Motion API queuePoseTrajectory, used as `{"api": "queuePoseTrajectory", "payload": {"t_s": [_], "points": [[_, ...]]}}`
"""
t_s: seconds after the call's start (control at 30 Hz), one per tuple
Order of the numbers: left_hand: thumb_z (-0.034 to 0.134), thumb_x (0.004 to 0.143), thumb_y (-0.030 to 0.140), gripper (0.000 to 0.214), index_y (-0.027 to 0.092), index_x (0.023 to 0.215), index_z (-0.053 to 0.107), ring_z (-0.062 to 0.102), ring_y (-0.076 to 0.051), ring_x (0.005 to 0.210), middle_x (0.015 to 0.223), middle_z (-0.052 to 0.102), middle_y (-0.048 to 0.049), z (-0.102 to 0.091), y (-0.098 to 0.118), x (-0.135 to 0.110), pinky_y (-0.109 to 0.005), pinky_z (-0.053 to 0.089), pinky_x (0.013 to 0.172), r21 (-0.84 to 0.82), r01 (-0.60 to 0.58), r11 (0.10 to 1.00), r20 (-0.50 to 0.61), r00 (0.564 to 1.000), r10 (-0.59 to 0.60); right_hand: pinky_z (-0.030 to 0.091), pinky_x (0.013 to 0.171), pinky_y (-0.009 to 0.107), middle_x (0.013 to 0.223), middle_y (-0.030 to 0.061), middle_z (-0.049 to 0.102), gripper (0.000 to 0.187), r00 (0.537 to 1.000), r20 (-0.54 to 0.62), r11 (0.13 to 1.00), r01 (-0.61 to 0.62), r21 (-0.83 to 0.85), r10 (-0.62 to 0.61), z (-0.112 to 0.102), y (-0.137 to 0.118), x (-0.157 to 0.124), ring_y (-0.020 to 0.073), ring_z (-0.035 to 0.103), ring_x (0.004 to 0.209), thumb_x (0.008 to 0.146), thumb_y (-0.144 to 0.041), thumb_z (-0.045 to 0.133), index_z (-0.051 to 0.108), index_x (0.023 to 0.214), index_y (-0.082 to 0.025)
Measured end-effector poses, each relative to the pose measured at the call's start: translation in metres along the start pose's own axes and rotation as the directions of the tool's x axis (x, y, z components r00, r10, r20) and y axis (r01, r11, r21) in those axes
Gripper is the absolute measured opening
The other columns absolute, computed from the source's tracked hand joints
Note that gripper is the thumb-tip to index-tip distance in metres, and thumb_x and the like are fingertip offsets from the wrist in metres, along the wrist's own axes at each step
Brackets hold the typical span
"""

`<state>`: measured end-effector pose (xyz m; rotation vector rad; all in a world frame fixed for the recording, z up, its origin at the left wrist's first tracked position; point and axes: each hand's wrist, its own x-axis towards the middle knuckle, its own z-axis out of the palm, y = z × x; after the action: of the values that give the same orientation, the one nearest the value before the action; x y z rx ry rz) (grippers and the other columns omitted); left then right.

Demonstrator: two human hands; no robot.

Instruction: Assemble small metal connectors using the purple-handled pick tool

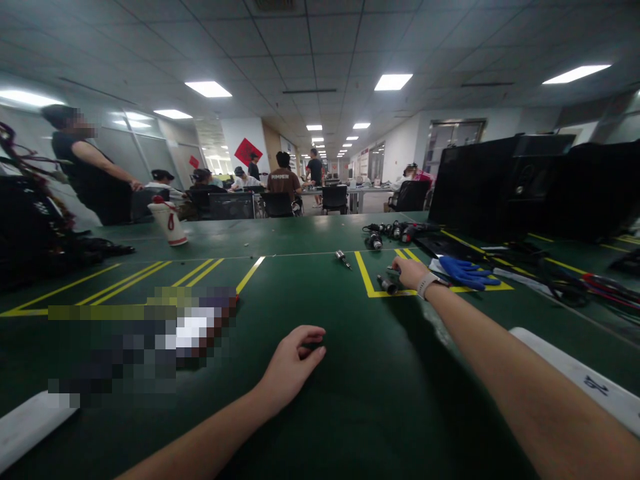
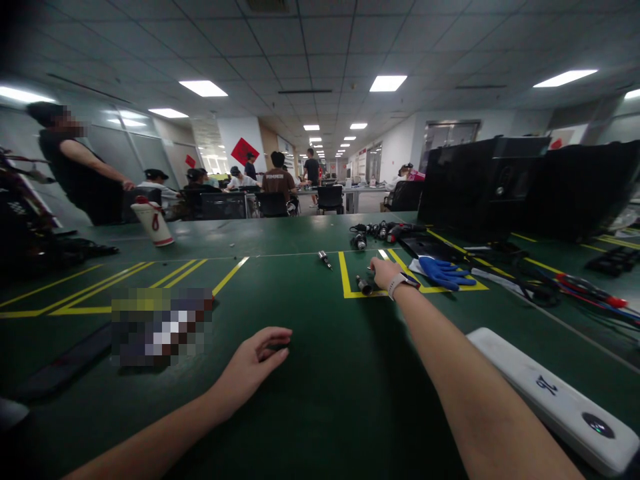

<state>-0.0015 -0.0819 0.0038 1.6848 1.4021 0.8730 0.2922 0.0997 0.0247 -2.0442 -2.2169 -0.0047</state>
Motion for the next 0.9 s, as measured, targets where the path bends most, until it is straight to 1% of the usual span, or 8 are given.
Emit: {"api": "queuePoseTrajectory", "payload": {"t_s": [0.17, 0.27, 0.4, 0.5, 0.6, 0.73, 0.8, 0.9], "points": [[0.054, 0.079, 0.024, 0.028, 0.020, 0.106, 0.058, 0.056, -0.021, 0.105, 0.112, 0.059, -0.0061, -0.001, 0.002, 0.000, -0.036, 0.048, 0.084, 0.023, 0.010, 1.000, 0.004, 1.000, -0.010, 0.049, 0.079, 0.040, 0.114, 0.0081, 0.055, 0.028, 0.995, -0.061, 0.997, -0.074, -0.001, 0.073, 0.000, 0.006, -0.002, 0.0203, 0.057, 0.095, 0.088, -0.028, 0.051, 0.052, 0.113, -0.016], [0.054, 0.078, 0.024, 0.029, 0.020, 0.106, 0.058, 0.055, -0.021, 0.106, 0.112, 0.059, -0.0063, -0.001, 0.004, 0.000, -0.035, 0.048, 0.086, 0.027, 0.005, 1.000, -0.002, 1.000, -0.005, 0.049, 0.079, 0.040, 0.113, 0.0080, 0.055, 0.028, 0.991, -0.031, 0.992, -0.126, 0.019, 0.127, 0.004, 0.008, -0.002, 0.0201, 0.058, 0.094, 0.088, -0.028, 0.051, 0.052, 0.113, -0.016], [0.055, 0.077, 0.022, 0.027, 0.019, 0.104, 0.059, 0.055, -0.021, 0.106, 0.111, 0.060, -0.0066, 0.001, 0.010, -0.001, -0.035, 0.048, 0.086, 0.028, 0.010, 1.000, -0.004, 1.000, -0.010, 0.049, 0.078, 0.039, 0.113, 0.0081, 0.055, 0.027, 0.992, 0.000, 0.990, -0.128, 0.066, 0.128, 0.011, 0.011, -0.004, 0.0198, 0.058, 0.094, 0.088, -0.028, 0.051, 0.052, 0.112, -0.016], [0.054, 0.077, 0.021, 0.026, 0.018, 0.103, 0.059, 0.056, -0.021, 0.105, 0.110, 0.061, -0.0070, 0.001, 0.012, -0.001, -0.035, 0.048, 0.085, 0.032, 0.009, 0.999, -0.010, 1.000, -0.009, 0.049, 0.079, 0.039, 0.113, 0.0079, 0.055, 0.027, 0.989, -0.042, 0.985, -0.137, 0.109, 0.142, 0.011, 0.012, -0.007, 0.0199, 0.058, 0.094, 0.088, -0.028, 0.051, 0.052, 0.112, -0.016], [0.054, 0.077, 0.022, 0.028, 0.018, 0.104, 0.059, 0.056, -0.021, 0.105, 0.110, 0.061, -0.0074, 0.001, 0.010, 0.000, -0.035, 0.048, 0.085, 0.039, 0.004, 0.999, -0.009, 1.000, -0.003, 0.049, 0.078, 0.040, 0.113, 0.0078, 0.055, 0.028, 0.980, -0.108, 0.975, -0.145, 0.165, 0.164, 0.006, 0.007, -0.011, 0.0202, 0.058, 0.095, 0.088, -0.028, 0.052, 0.052, 0.113, -0.016], [0.054, 0.079, 0.025, 0.028, 0.019, 0.106, 0.058, 0.055, -0.021, 0.106, 0.112, 0.060, -0.0065, 0.001, 0.004, 0.001, -0.034, 0.047, 0.086, 0.030, -0.031, 0.999, 0.004, 1.000, 0.031, 0.049, 0.078, 0.039, 0.109, 0.0073, 0.057, 0.026, 0.974, -0.186, 0.960, -0.074, 0.271, 0.128, -0.005, -0.017, -0.022, 0.0197, 0.058, 0.092, 0.087, -0.029, 0.052, 0.053, 0.110, -0.015], [0.053, 0.079, 0.025, 0.028, 0.019, 0.106, 0.058, 0.055, -0.021, 0.105, 0.111, 0.059, -0.0065, 0.002, 0.002, 0.001, -0.034, 0.048, 0.085, 0.028, -0.042, 0.999, 0.001, 0.999, 0.042, 0.047, 0.076, 0.035, 0.099, 0.0075, 0.060, 0.023, 0.975, -0.211, 0.941, 0.003, 0.339, 0.074, -0.008, -0.039, -0.035, 0.0197, 0.059, 0.089, 0.083, -0.025, 0.057, 0.054, 0.104, -0.014], [0.052, 0.080, 0.025, 0.029, 0.020, 0.109, 0.055, 0.057, -0.021, 0.102, 0.111, 0.059, -0.0067, 0.003, 0.000, -0.001, -0.034, 0.049, 0.082, 0.021, -0.059, 0.998, -0.018, 0.998, 0.060, 0.044, 0.069, 0.029, 0.090, 0.0044, 0.063, 0.021, 0.973, -0.228, 0.884, 0.142, 0.446, -0.042, -0.007, -0.077, -0.065, 0.0188, 0.059, 0.083, 0.077, -0.023, 0.062, 0.054, 0.096, -0.018]]}}
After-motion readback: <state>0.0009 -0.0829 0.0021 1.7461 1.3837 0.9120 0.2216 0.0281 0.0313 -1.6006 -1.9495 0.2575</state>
